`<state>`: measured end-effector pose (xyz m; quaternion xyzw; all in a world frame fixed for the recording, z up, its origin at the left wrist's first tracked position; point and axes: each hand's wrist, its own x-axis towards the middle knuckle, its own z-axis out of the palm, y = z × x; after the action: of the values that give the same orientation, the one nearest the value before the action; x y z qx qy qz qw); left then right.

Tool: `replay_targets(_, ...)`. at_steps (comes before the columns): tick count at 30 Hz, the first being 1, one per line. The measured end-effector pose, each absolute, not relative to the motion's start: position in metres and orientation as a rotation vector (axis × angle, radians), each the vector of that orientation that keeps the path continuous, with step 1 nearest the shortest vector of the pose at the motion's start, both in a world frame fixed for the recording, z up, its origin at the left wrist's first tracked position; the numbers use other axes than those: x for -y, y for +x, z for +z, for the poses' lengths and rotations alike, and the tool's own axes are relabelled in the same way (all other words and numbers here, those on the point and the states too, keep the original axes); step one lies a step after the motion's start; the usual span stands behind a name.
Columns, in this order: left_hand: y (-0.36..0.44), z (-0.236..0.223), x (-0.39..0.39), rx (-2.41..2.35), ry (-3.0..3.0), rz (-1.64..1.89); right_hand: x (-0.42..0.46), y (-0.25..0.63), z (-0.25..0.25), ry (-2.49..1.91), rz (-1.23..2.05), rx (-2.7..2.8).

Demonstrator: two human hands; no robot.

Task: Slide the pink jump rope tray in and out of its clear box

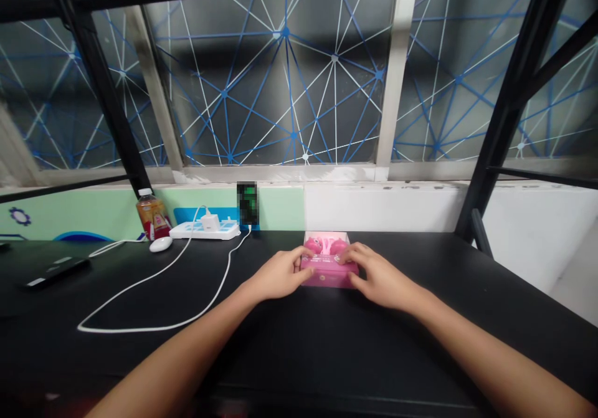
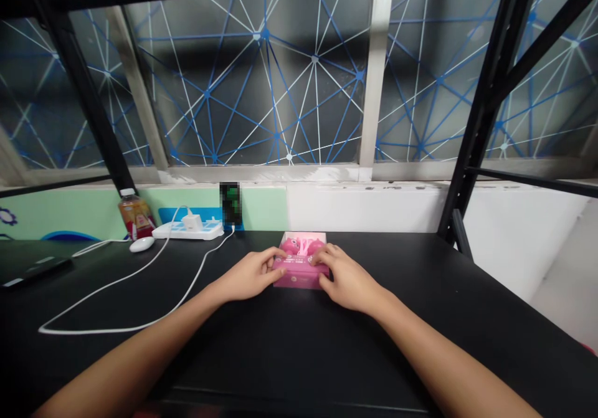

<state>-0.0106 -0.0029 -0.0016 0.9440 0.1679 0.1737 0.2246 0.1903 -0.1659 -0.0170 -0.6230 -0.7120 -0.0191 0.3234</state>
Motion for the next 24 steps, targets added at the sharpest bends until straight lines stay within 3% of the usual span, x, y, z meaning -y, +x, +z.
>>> replay_targets(14, -0.013, -0.009, -0.006, -0.392, 2.545, 0.415, 0.168, 0.198, -0.017, -1.574, 0.043, 1.922)
replay_targets(24, -0.018, -0.007, -0.006, -0.383, 2.629, 0.411, 0.162, 0.193, -0.018, -1.662, -0.106, 1.926)
